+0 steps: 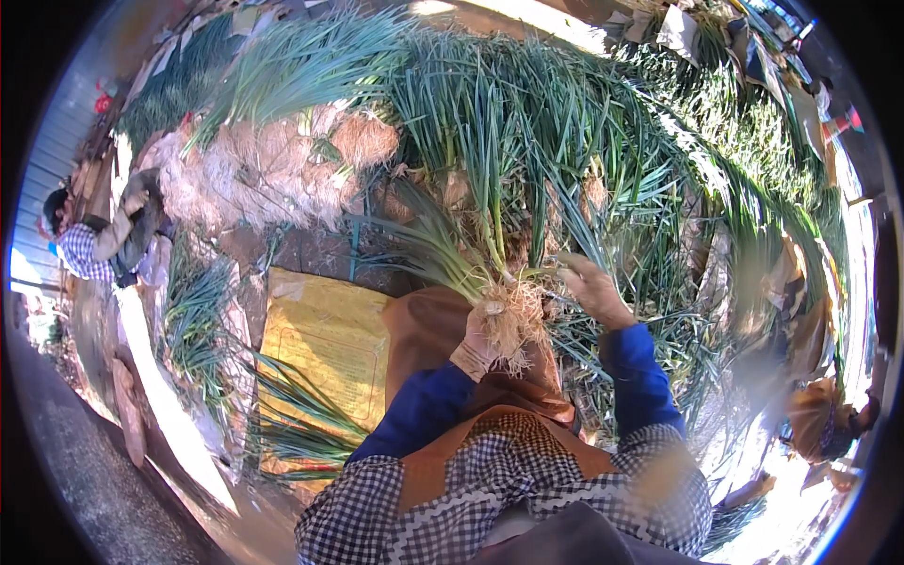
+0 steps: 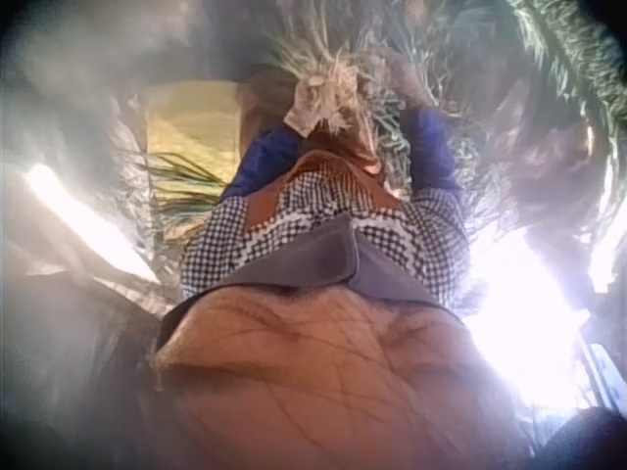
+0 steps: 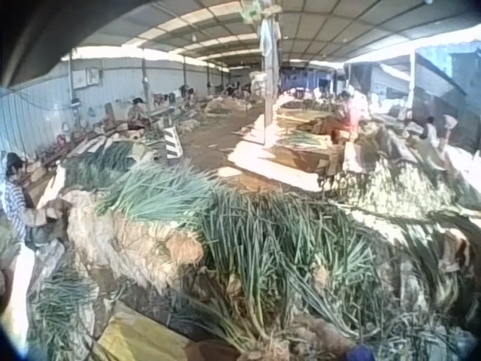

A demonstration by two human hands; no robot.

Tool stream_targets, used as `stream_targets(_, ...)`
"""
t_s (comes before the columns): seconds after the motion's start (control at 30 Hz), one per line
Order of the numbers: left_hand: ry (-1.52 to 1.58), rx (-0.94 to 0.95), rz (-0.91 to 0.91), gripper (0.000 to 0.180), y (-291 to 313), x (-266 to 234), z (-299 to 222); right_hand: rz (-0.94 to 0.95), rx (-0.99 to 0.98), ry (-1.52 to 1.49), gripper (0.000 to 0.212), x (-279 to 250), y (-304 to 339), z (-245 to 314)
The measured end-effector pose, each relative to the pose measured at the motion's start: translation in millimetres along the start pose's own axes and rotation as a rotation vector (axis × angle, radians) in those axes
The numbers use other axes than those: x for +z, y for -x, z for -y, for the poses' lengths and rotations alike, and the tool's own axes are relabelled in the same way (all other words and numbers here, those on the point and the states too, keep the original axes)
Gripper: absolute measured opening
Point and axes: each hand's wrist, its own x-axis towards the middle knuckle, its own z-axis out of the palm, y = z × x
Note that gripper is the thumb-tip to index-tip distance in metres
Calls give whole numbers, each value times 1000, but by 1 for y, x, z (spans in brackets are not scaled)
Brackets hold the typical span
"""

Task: The person cleans and sorts green onions by hand, stripping off outer skins and grouping them in a large pile on the ground.

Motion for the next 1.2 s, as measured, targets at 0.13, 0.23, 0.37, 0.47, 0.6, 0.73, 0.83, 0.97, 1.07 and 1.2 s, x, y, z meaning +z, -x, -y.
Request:
stream_targets(0.13,43,-136,113,45,0,-25,-10,89,-496,299,30,56,-48,-35)
stream_targets(0.23,-97,12,183,44,3,-23,-20,187,-230,189,25,66,-14,16)
stream_targets(0.37,-42,71,225,47,9,-16,-30,-15,-591,-217,21,29,67,38)
stream_targets(0.47,-23,39,189,52,15,-36,-25,28,-57,399,32,-8,93,-21)
stream_targets(0.6,-81,-83,293,55,10,-16,-13,75,366,-351,53,32,50,-57)
stream_targets(0.73,-17,-27,315,59,25,3,0,107,230,-591,54,58,20,-27)
stream_targets(0.83,-55,-8,314,56,35,7,-2,-297,221,-941,39,78,12,4)
stream_targets(0.97,-160,-53,166,50,26,-23,-15,-350,-132,-723,29,47,-30,-22)
stream_targets(1.07,-246,-2,-32,44,25,-16,-14,-386,4,-193,28,39,-40,-36)
stream_targets(1.2,-190,34,42,49,36,-15,-22,-412,118,191,30,23,-54,-62)
